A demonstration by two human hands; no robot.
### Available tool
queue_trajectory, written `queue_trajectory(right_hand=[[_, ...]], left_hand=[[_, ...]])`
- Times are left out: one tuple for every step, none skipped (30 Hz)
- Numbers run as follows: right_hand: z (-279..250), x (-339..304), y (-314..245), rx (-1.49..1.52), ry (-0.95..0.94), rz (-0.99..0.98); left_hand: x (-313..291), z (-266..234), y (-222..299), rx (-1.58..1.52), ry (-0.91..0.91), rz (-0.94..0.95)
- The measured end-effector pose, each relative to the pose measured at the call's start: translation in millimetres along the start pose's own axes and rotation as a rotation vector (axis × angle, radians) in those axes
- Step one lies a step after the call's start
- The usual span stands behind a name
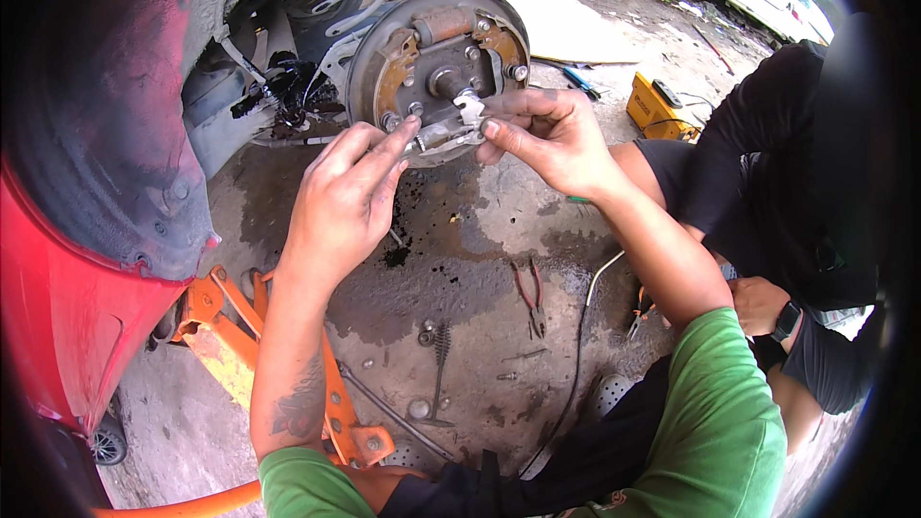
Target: The person works on a car's rear drum brake assembly while sitting on the ground. They use a screwdriver and pliers to remove and adjust internal components, including springs and brake shoes, with assistance from another person.
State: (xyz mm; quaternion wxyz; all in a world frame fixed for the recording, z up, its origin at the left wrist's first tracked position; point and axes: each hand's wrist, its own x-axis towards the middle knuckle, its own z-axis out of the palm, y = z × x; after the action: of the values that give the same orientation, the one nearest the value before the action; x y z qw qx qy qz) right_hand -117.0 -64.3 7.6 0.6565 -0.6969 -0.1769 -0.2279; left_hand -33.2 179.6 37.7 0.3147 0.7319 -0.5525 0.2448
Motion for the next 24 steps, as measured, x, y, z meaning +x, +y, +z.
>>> queue_trajectory(right_hand=[[-1, 0, 0, -0.014, -0.002, 0.009], [-2, -1, 0, -0.028, -0.003, 0.020], [-4, -1, 0, -0.043, -0.002, 0.026], [-5, -1, 0, -0.040, 0.001, 0.032], [-6, -1, 0, -0.036, 0.007, 0.033], [-6, -1, 0, -0.031, 0.014, 0.035], [-7, -2, 1, -0.035, 0.017, 0.038], [-7, -1, 1, -0.040, 0.020, 0.042], [-7, -1, 1, -0.051, 0.029, 0.061], [-7, -2, 1, -0.038, 0.028, 0.052], [-7, -2, 2, -0.032, 0.033, 0.058], [-8, -3, 2, -0.018, 0.036, 0.048], [-8, -3, 2, -0.033, 0.042, 0.071], [-8, -3, 2, -0.040, 0.046, 0.077], [-8, -4, 2, -0.046, 0.049, 0.083], [-8, -4, 2, -0.064, 0.048, 0.087], [-9, -3, 3, -0.081, 0.047, 0.092], [-9, -3, 3, -0.103, 0.054, 0.105], [-9, -3, 3, -0.079, 0.055, 0.106], [-9, -2, 4, -0.061, 0.064, 0.116], [-8, -2, 5, -0.042, 0.074, 0.126], [-8, -3, 6, -0.032, 0.084, 0.136], [-7, -3, 7, -0.022, 0.095, 0.147], [-7, -3, 8, -0.013, 0.120, 0.153]], left_hand=[[1, 0, 0, 0.007, -0.013, -0.004], [1, 1, 1, 0.014, -0.014, -0.008], [1, 2, 1, -0.009, -0.023, -0.022], [1, 3, 2, -0.031, -0.019, -0.034], [2, 4, 2, -0.049, -0.023, -0.043], [2, 5, 3, -0.075, -0.028, -0.055], [3, 6, 3, -0.097, -0.039, -0.064], [4, 6, 4, -0.116, -0.050, -0.074], [5, 7, 4, -0.103, -0.057, -0.067], [5, 7, 5, -0.087, -0.064, -0.063], [6, 7, 6, -0.070, -0.071, -0.058], [7, 7, 7, -0.076, -0.079, -0.068], [7, 6, 8, -0.081, -0.087, -0.078], [8, 6, 8, -0.088, -0.096, -0.088], [8, 6, 9, -0.089, -0.098, -0.090], [9, 6, 10, -0.093, -0.102, -0.093], [9, 6, 11, -0.096, -0.106, -0.097], [10, 6, 11, -0.093, -0.107, -0.096], [10, 7, 11, -0.089, -0.107, -0.094], [10, 8, 12, -0.086, -0.107, -0.096], [11, 9, 12, -0.078, -0.104, -0.099], [11, 11, 12, -0.070, -0.100, -0.105], [12, 13, 12, -0.064, -0.095, -0.109], [12, 16, 13, -0.044, -0.079, -0.104]])
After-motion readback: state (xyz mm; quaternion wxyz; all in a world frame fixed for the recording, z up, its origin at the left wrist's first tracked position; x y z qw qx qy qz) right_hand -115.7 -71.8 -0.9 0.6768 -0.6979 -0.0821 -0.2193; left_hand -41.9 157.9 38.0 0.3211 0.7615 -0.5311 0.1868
